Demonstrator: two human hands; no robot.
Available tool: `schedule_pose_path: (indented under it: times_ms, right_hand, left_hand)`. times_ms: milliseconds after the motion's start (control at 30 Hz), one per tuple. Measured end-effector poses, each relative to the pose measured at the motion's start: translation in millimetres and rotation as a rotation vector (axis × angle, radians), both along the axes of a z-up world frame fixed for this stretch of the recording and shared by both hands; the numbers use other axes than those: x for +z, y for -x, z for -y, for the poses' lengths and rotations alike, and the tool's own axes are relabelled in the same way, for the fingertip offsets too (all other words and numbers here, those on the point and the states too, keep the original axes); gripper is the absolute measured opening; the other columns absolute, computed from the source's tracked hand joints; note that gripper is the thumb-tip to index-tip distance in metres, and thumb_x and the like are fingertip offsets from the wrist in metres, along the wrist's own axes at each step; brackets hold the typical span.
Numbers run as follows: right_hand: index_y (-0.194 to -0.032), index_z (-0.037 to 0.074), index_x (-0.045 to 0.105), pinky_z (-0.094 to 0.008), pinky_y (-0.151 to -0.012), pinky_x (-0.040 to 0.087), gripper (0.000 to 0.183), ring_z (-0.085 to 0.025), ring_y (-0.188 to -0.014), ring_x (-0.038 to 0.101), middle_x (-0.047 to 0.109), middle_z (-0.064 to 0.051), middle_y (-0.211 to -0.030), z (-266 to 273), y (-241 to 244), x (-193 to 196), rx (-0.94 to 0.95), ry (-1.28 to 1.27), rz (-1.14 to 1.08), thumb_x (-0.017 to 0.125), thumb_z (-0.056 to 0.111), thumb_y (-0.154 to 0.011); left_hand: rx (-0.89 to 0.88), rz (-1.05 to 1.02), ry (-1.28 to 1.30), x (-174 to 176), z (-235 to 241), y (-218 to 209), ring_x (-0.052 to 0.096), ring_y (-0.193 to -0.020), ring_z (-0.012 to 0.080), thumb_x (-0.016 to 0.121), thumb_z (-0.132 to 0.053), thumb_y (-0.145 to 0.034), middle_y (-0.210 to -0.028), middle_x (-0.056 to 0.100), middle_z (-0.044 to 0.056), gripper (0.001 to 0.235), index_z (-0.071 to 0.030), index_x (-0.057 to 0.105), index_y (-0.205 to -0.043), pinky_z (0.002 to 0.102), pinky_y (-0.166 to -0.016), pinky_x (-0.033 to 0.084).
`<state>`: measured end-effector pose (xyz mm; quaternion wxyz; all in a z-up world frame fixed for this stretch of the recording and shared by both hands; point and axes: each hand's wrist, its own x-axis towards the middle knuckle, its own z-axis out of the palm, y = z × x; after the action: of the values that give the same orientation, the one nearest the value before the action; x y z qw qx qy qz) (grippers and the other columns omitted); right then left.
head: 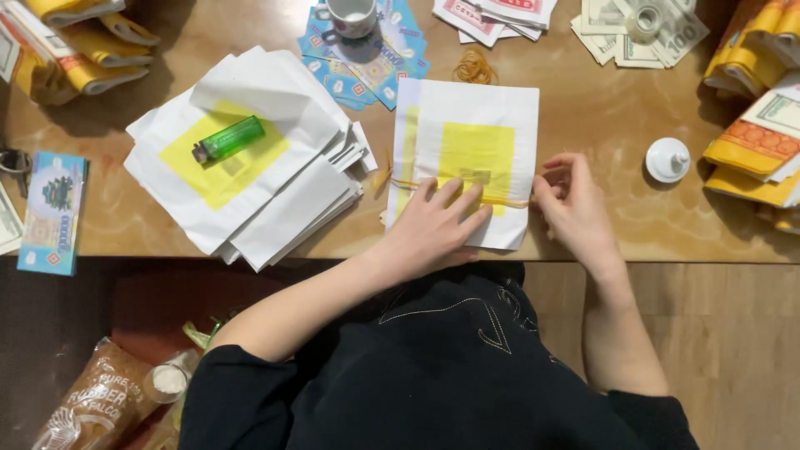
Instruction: Organizing and securing stacks of decorative paper and imitation currency using rubber bands.
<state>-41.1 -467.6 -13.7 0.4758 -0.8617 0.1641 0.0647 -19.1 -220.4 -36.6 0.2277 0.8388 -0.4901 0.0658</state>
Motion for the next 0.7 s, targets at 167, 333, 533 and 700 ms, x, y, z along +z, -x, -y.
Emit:
schedule_pose_path:
  times_ms: [167, 333, 533, 700]
  right_hand:
    - [-0.139, 0.000, 0.045, -0.022, -0.059, 0.046, 0.045, -0.005, -0.071, 0.056, 0.063, -0.004, -0.089, 12, -6, -28, 0.024, -0.273, 0.060, 0.066, 0.011, -0.100]
    - [-0.144, -0.002, 0.046, -0.020, -0.066, 0.045, 0.047, -0.005, -0.079, 0.056, 0.064, -0.006, -0.097, 13, -11, -38, -0.024, -0.443, 0.141, 0.068, 0.007, -0.103]
    - [-0.143, 0.007, 0.044, -0.025, -0.060, 0.050, 0.045, -0.012, -0.073, 0.064, 0.068, -0.010, -0.097, -9, -14, -7, -0.133, -0.829, 0.101, 0.059, 0.010, -0.101]
    - [-0.136, 0.001, 0.057, -0.020, -0.052, 0.044, 0.040, -0.006, -0.065, 0.057, 0.066, -0.004, -0.092, -17, -13, -20, -0.254, -0.872, -0.021, 0.060, 0.026, -0.105]
  left_hand:
    - [0.018, 0.018, 0.014, -3, -1, -1, 0.052, -0.125, 0.0320, 0.079, -0.043, -0.081, -0.133, 0.056, 0.011, 0.066, -0.012, 0.057, -0.135, 0.053, -0.101, 0.042]
    - [0.079, 0.016, 0.108, -8, 0, -2, 0.055, -0.121, 0.0281, 0.077, -0.040, -0.086, -0.131, 0.059, 0.008, 0.062, -0.012, 0.056, -0.137, 0.049, -0.101, 0.042]
    - [0.145, -0.196, 0.311, -14, 3, -9, 0.059, -0.114, 0.0272, 0.075, -0.033, -0.092, -0.122, 0.063, 0.010, 0.066, -0.005, 0.049, -0.146, 0.044, -0.100, 0.044]
    - [0.197, -0.165, 0.372, -37, 9, -20, 0.068, -0.102, 0.0209, 0.069, -0.013, -0.097, -0.108, 0.073, 0.002, 0.031, -0.014, 0.064, -0.128, 0.038, -0.089, 0.047]
